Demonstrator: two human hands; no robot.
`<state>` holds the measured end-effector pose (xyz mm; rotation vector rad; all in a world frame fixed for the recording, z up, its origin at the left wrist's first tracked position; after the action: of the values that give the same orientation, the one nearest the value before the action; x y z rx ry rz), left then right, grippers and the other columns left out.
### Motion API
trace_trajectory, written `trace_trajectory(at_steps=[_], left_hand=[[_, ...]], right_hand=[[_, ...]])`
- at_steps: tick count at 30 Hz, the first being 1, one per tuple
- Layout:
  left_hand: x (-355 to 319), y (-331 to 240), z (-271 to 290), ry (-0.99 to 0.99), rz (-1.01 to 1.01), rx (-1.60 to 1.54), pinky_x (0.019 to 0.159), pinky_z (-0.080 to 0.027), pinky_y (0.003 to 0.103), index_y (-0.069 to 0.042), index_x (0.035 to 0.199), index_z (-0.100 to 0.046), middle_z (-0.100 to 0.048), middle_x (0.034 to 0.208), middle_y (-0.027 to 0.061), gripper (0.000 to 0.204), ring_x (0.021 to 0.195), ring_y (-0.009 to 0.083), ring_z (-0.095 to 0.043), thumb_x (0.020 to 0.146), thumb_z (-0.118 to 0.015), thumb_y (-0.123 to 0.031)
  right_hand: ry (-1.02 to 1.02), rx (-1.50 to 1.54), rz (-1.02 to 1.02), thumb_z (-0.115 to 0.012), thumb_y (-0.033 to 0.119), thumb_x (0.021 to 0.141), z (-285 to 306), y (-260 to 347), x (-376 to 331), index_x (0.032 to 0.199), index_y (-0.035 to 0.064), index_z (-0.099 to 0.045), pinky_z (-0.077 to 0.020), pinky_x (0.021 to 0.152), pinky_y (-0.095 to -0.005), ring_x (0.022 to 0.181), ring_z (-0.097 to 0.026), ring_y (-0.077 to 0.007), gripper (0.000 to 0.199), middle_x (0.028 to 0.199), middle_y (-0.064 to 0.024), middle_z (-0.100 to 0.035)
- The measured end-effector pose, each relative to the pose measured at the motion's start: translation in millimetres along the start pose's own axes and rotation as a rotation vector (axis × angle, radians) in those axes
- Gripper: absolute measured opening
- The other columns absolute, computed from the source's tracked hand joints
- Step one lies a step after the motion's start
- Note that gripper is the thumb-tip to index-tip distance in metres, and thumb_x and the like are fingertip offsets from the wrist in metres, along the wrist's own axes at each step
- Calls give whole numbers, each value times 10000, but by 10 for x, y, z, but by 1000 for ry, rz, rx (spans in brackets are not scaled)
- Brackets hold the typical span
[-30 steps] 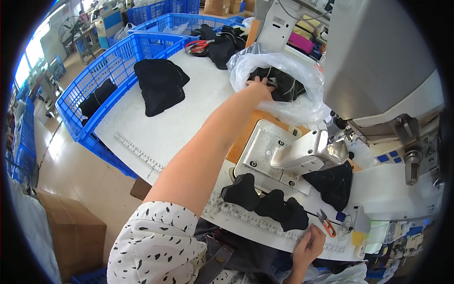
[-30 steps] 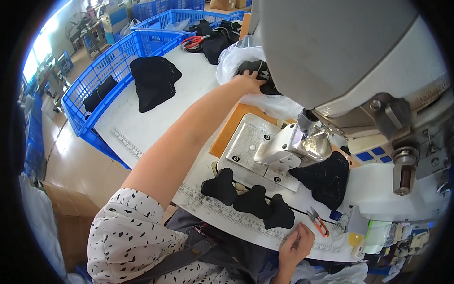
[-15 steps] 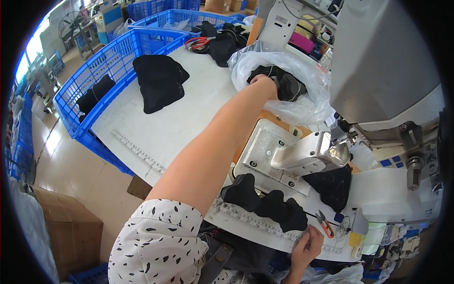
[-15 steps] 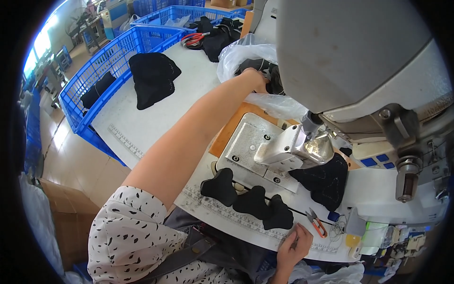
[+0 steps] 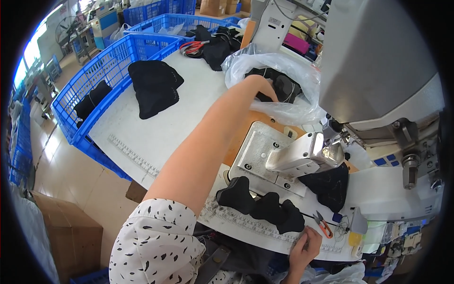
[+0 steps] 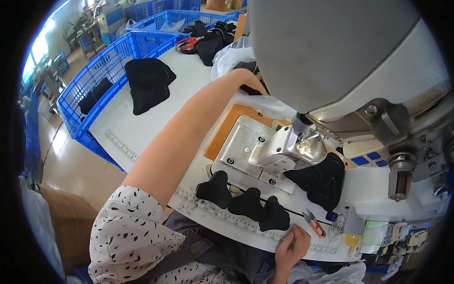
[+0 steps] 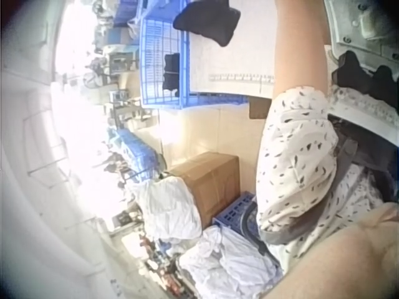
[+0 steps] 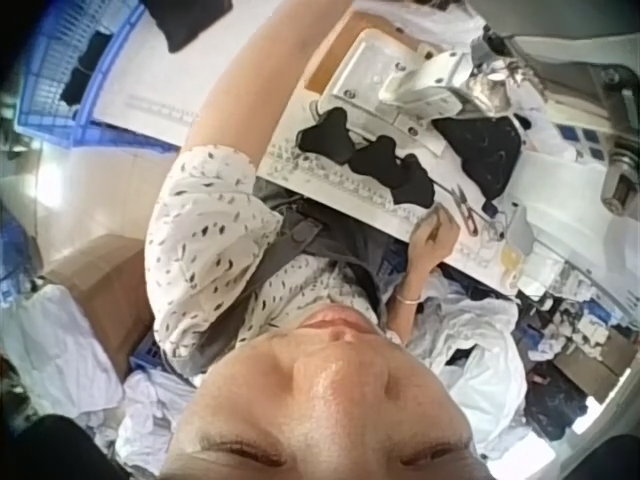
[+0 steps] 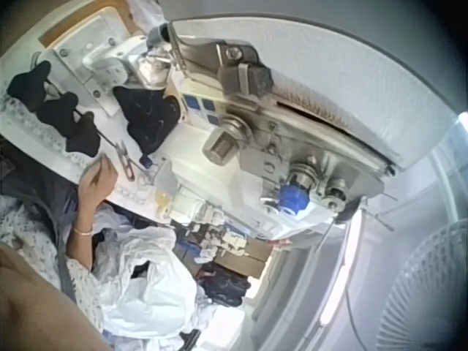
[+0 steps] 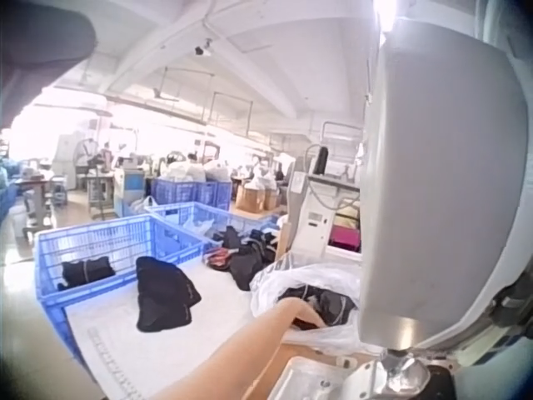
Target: Counting and inspecting a stack of black shoe components.
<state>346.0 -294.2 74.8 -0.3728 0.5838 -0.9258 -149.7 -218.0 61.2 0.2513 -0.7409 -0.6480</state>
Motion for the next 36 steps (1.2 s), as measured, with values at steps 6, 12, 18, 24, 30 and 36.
trace_trajectory(at_steps=[6,12,18,24,30,36], left_hand=[[294,502,21,268,352,-142,962,-371,331,-93,1160,-589,-551,1194,155,639,1106,259,-513,660,-679,-481],[192,261,-40,-294,123,391,1016,-249,549,-253,1347,-385,-238,1434,76,952,1316,309,-238,537,-738,-607],[202,270,27,-205,90,365,1034,-284,468,-196,1356,-362,-261,1428,122,1008,1307,302,-277,516,-743,-604],[328,144,-11,47,19,375,1023,-346,365,-38,1358,-324,-366,1382,152,1008,1246,278,-392,575,-759,-501],[673,343,-62,-153,-226,327,1008,-355,374,-29,1305,-409,-375,1375,158,940,1237,282,-402,574,-770,-496],[494,-4,-95,1,-106,71,1007,-345,361,-26,1286,-435,-401,1354,167,967,1235,276,-400,556,-754,-574]], right_hand=[[20,25,14,-497,-7,789,-44,36,20,915,-34,-594,-438,762,-342,859,-568,-305,161,936,-171,-596],[5,25,14,-500,-14,786,-39,49,29,914,-33,-593,-439,760,-342,852,-569,-307,158,924,-170,-603],[8,33,37,-507,-22,783,-48,55,21,910,-28,-592,-440,757,-338,848,-571,-304,154,922,-167,-604],[6,33,53,-521,-27,764,-51,35,26,916,-16,-574,-436,731,-362,834,-556,-312,161,935,-158,-602],[11,45,44,-523,-30,761,-42,63,34,906,-15,-579,-435,722,-356,826,-554,-307,156,929,-154,-605],[-2,14,12,-524,-25,762,-19,-7,16,902,-15,-585,-434,720,-353,825,-553,-305,153,928,-150,-607]])
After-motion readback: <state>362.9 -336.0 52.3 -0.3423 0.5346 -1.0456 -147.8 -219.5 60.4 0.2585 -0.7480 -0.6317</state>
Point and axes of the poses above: each hand's wrist, its own x-axis towards the middle knuckle, its own z-axis out of the back of the hand, y = z × x, the point moved 5 cm from there along x, towards the middle knuckle
